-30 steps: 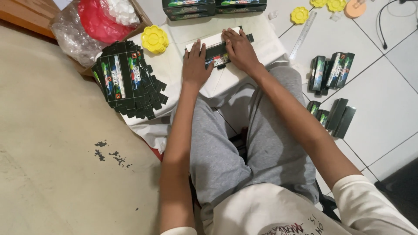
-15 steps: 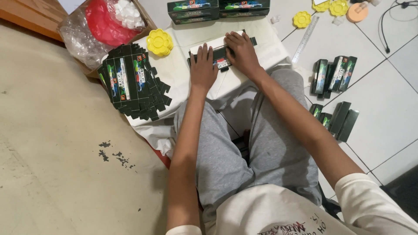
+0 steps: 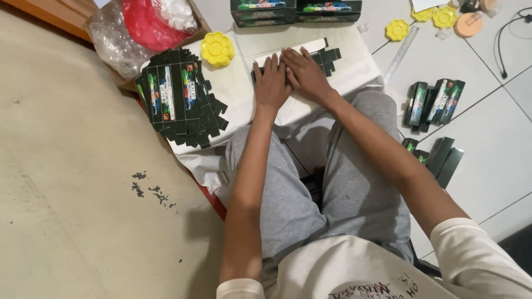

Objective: Folding flat cardboard templates into small rectangular boxes on the floor.

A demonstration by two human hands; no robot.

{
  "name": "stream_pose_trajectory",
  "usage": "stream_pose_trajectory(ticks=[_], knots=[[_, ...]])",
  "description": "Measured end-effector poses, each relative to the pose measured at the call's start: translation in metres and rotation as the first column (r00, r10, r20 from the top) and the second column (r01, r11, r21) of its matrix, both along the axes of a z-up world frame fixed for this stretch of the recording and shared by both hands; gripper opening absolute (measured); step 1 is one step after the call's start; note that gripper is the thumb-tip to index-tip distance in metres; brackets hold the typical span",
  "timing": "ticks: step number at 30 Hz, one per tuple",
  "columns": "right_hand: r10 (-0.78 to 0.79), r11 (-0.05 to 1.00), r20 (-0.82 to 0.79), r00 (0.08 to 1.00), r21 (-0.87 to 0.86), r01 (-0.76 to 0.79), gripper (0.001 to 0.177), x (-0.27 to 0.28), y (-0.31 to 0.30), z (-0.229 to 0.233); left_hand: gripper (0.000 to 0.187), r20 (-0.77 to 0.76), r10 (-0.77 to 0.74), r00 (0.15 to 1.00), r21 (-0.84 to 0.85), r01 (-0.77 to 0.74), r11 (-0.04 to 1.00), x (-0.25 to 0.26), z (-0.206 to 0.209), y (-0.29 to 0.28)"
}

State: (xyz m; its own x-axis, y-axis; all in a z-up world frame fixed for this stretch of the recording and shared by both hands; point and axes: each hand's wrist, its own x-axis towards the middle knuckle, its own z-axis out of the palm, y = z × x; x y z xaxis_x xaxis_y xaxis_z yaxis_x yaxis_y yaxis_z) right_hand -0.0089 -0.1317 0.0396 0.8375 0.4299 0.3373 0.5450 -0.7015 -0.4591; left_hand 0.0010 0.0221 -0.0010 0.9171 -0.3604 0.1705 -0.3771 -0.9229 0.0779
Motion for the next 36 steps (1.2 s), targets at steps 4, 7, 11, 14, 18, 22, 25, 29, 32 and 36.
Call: stream_pose_trajectory(ticks=[4,7,11,14,18,22,25,29,32,36], knots=[[-0.009,1.0,0.011,1.0,0.007,0.009,0.045,0.002,-0.005,0.0,0.059,0.039,-0.002,0.999,0.001,0.002,1.0,0.004,0.004,-0.001],[-0.045,0.998,-0.044,0.998,0.046,0.047,0.044,-0.002,-0.007,0.003,0.074,0.069,0.009,0.998,0.117,-0.018,0.993,0.002,0.0,-0.001],[-0.161,0.985,0.001,0.987,0.069,0.161,0.039,0.003,-0.009,0.007,0.067,0.094,0.012,0.996,0.089,-0.021,0.996,0.006,-0.005,0.002],[-0.227,0.97,-0.028,0.974,0.079,0.228,0.041,0.001,-0.018,0.006,0.069,0.093,0.018,0.996,0.09,-0.027,0.996,0.002,-0.008,0.001],[-0.322,0.94,-0.04,0.946,0.11,0.324,0.038,-0.003,-0.03,0.009,0.069,0.127,0.011,0.992,0.065,-0.019,0.998,0.0,-0.006,0.0],[-0.327,0.934,-0.05,0.944,0.136,0.331,0.04,-0.003,-0.039,0.01,0.068,0.089,0.009,0.996,0.05,-0.014,0.999,0.003,-0.007,0.001],[-0.333,0.934,-0.043,0.942,0.123,0.336,0.038,-0.004,-0.038,0.008,0.07,0.114,0.007,0.993,0.103,-0.019,0.995,0.0,-0.001,0.001],[-0.289,0.957,0.066,0.955,0.036,0.287,0.041,-0.006,-0.036,0.009,0.063,0.126,-0.015,0.992,0.125,-0.001,0.992,-0.001,0.006,-0.003],[-0.229,0.973,0.051,0.972,-0.006,0.23,0.047,-0.004,-0.032,0.005,0.059,0.149,-0.006,0.989,0.18,-0.022,0.983,0.002,0.009,-0.007],[-0.219,0.97,0.062,0.974,-0.09,0.224,0.047,-0.002,-0.03,-0.005,0.066,0.103,-0.025,0.994,0.22,0.001,0.976,0.008,0.006,-0.014]])
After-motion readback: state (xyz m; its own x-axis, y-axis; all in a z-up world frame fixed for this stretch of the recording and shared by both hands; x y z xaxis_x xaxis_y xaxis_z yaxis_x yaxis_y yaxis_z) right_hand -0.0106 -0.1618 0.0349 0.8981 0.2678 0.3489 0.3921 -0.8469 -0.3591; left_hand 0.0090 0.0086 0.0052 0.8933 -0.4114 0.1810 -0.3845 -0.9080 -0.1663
